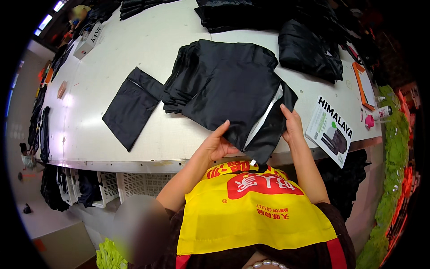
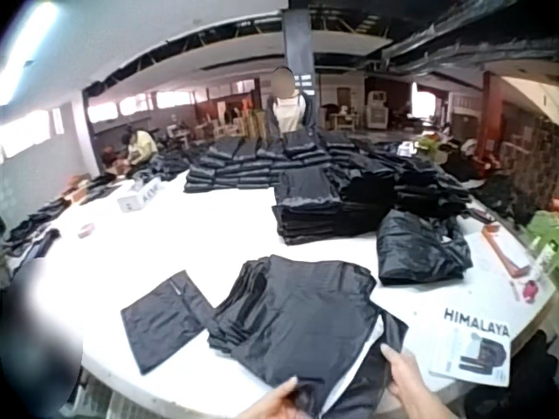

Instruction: The person marks tags on folded black garments with a pen, then inserts paper inserts into each garment and stacks them on a table. The person handles the garments one at a time, placing each completed unit into a growing pile.

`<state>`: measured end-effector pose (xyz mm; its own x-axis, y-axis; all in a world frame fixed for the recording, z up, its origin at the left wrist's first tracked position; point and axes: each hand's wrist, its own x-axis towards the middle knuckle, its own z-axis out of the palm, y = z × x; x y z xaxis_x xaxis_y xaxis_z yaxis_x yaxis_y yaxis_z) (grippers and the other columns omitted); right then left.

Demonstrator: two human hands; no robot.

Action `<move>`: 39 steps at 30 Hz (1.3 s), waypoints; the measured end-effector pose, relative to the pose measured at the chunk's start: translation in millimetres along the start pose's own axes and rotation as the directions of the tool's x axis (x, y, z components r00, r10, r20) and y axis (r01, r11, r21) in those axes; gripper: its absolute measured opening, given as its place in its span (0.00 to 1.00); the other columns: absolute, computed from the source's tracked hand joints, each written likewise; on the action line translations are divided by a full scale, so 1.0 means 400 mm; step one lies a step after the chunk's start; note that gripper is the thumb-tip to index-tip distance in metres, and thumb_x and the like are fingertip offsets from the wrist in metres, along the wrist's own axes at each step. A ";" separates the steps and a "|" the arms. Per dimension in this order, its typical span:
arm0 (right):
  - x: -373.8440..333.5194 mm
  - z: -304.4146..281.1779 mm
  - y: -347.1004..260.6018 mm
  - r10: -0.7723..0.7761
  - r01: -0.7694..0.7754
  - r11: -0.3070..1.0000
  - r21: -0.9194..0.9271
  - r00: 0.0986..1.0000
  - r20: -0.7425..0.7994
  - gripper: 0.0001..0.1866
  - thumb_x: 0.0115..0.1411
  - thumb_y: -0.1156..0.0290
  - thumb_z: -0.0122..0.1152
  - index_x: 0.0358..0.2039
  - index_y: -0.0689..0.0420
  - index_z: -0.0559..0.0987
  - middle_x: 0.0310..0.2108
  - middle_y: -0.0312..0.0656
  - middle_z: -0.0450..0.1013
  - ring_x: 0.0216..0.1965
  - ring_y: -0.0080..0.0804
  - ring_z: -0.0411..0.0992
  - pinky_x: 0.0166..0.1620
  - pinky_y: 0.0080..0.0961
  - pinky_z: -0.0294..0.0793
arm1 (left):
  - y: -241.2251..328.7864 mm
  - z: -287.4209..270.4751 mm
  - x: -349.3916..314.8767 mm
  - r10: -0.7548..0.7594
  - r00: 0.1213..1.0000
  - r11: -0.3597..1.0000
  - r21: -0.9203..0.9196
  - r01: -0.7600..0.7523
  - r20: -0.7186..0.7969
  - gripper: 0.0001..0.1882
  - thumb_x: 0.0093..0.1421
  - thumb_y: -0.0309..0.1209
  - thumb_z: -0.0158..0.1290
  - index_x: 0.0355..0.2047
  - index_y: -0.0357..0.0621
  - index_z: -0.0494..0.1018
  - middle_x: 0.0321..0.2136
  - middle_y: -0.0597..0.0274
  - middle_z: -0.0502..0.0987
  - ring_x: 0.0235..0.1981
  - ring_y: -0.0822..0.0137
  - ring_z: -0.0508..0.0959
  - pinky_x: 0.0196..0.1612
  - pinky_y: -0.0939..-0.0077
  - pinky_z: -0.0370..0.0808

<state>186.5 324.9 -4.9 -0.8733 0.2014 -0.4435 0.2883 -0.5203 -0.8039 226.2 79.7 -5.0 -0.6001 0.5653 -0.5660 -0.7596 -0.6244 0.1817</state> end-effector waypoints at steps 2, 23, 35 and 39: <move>-0.007 0.014 -0.006 -0.108 0.108 0.983 -0.151 0.994 0.007 0.12 0.58 0.66 0.58 0.37 0.61 0.74 0.33 0.40 0.74 0.32 0.28 0.73 0.34 0.24 0.75 | 0.001 -0.006 0.008 0.167 0.986 0.979 0.119 -0.164 -0.011 0.28 0.54 0.29 0.57 0.53 0.36 0.61 0.48 0.51 0.71 0.43 0.58 0.77 0.41 0.64 0.79; -0.046 -0.807 -0.226 -0.082 -0.015 -0.408 -0.913 0.996 0.021 0.50 0.39 0.66 0.72 0.60 0.65 0.55 0.60 0.58 0.54 0.61 0.50 0.56 0.60 0.32 0.58 | 0.424 -0.498 -0.135 0.811 0.282 0.490 0.332 -0.806 -0.512 0.17 0.57 0.34 0.56 0.42 0.37 0.68 0.37 0.57 0.73 0.31 0.62 0.76 0.29 0.73 0.77; -0.060 -0.793 -0.203 0.010 0.140 -0.700 -0.700 0.982 0.187 0.26 0.51 0.78 0.54 0.52 0.70 0.64 0.51 0.63 0.64 0.46 0.52 0.70 0.47 0.36 0.71 | 0.318 -0.467 -0.212 0.887 0.031 -0.362 0.651 0.667 0.461 0.15 0.50 0.37 0.58 0.36 0.45 0.70 0.26 0.56 0.74 0.24 0.57 0.76 0.24 0.65 0.73; -0.100 -0.801 -0.179 -0.108 0.187 -0.755 -0.628 0.910 0.401 0.19 0.49 0.82 0.49 0.45 0.68 0.70 0.43 0.59 0.71 0.36 0.49 0.74 0.38 0.34 0.75 | 0.380 -0.538 -0.222 0.959 0.132 -0.241 0.479 0.844 0.250 0.09 0.57 0.35 0.50 0.36 0.48 0.69 0.28 0.57 0.75 0.26 0.54 0.78 0.26 0.61 0.75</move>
<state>326.6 620.2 -56.5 -0.9831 -0.0929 -0.1575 -0.1340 0.9520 0.2752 217.9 -181.2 -100.2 -0.8705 -0.3896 0.3008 -0.4437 0.8857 -0.1368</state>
